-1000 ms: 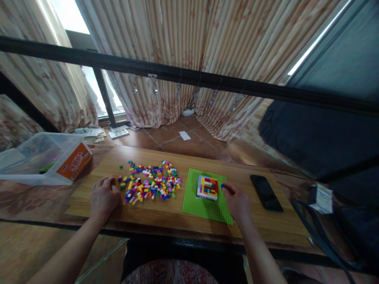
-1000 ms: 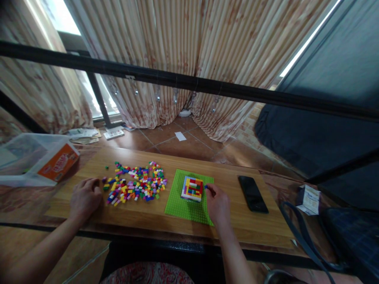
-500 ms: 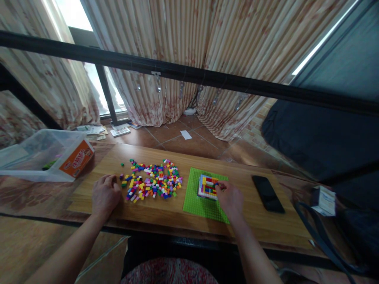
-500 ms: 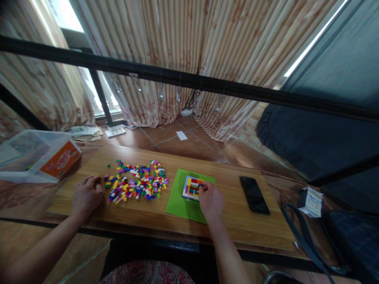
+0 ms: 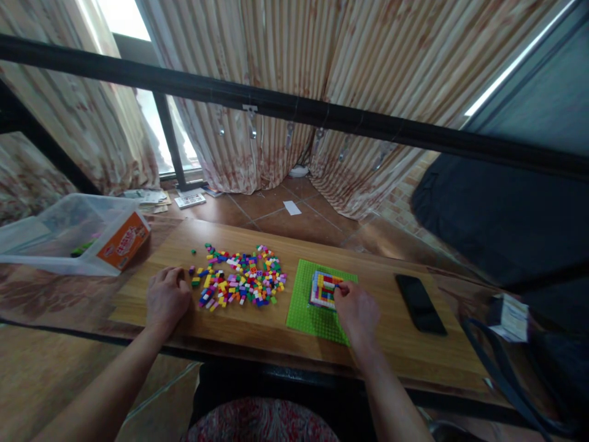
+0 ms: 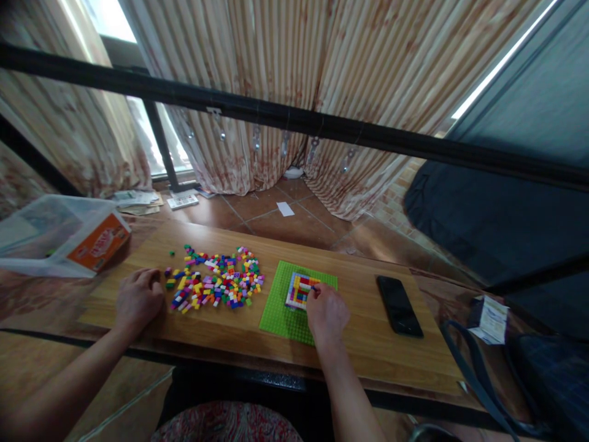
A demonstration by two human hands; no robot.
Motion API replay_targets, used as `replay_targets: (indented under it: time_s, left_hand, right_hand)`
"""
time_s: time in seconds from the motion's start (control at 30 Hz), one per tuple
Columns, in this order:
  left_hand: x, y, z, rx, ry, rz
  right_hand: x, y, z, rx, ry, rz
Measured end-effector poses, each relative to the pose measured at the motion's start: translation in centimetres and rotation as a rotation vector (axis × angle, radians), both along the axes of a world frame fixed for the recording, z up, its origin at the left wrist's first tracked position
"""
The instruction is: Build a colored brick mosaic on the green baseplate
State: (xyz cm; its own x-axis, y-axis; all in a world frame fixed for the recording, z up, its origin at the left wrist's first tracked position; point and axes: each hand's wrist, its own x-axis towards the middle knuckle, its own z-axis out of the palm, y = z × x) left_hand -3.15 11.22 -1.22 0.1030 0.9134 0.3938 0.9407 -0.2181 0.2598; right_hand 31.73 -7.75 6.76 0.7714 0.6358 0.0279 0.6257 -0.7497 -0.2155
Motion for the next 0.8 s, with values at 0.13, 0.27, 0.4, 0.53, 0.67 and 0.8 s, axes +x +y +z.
replay_targets:
  time_s: [0.13, 0.27, 0.4, 0.53, 0.67, 0.8]
  left_hand:
    - [0.0, -0.1, 0.1, 0.008, -0.013, -0.004]
    - [0.1, -0.3, 0.2, 0.001, -0.033, -0.005]
    - [0.2, -0.2, 0.2, -0.007, -0.058, 0.005]
    - [0.2, -0.2, 0.2, -0.014, -0.058, 0.001]
    - [0.3, -0.3, 0.3, -0.021, -0.052, -0.01]
    - [0.3, -0.4, 0.4, -0.037, -0.06, 0.005]
  right_hand:
    - [-0.1, 0.1, -0.6, 0.039, -0.053, 0.042]
    - [-0.1, -0.3, -1.9, 0.139, -0.109, 0.116]
    - [0.3, -0.9, -3.2, 0.262, -0.161, 0.197]
    - [0.9, -1.5, -4.1, 0.378, -0.143, 0.173]
    - [1.5, -2.0, -4.7, 0.47, -0.064, 0.148]
    - [1.9, -2.5, -5.2, 0.538, -0.045, 0.157]
